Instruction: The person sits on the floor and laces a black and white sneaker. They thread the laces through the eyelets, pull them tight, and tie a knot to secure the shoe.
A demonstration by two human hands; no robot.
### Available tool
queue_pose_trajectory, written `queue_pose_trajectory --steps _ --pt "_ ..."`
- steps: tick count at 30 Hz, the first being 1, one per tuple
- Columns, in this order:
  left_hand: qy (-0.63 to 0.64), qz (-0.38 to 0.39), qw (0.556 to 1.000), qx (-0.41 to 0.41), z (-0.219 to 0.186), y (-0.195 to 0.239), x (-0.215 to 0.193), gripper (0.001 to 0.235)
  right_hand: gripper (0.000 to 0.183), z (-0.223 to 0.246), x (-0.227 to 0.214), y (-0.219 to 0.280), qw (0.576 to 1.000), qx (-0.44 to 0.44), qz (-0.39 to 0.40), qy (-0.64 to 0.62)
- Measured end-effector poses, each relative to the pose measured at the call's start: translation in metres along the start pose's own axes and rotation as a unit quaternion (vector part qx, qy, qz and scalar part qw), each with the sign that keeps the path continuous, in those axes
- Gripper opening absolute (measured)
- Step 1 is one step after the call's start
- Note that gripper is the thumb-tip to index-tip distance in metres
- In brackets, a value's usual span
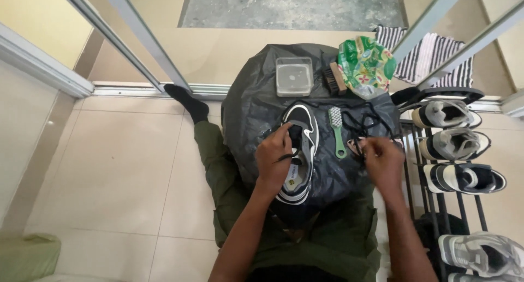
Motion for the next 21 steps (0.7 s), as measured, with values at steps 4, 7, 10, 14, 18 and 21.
queue_pose_trajectory --steps 4,7,10,14,18,21 --pt "0.045 0.028 0.998 0.040 0.006 0.004 0.001 0.038 0.010 -0.080 0.034 -0.046 0.997 0.046 -0.005 0.070" --pt "0.065 0.077 0.993 0.058 -0.007 0.005 -0.009 0.045 0.014 -0.105 0.053 -0.081 0.988 0.090 0.013 0.128" --pt "0.030 0.134 0.987 0.080 -0.010 0.008 -0.013 0.050 0.023 -0.154 0.088 -0.088 0.968 0.147 0.093 0.178" --pt "0.021 0.141 0.985 0.094 -0.002 0.009 -0.005 0.038 0.019 -0.149 0.096 -0.095 0.973 0.149 0.088 0.150" --pt "0.027 0.109 0.990 0.090 -0.006 0.010 -0.011 0.020 0.015 -0.102 0.063 -0.089 0.991 0.128 0.017 0.033" --pt "0.049 0.085 0.991 0.092 -0.003 0.007 -0.012 0.020 0.013 -0.014 0.006 -0.101 0.979 0.098 0.043 -0.174"
Point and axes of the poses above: each hand's wrist, its own y-axis away from the middle knuckle, its own x-axis out of the palm, z = x × y, the point moved 4 cm from there along -y, towards the middle knuckle, and after that the axes turned 5 degrees about -z, right-handed, at the moved point
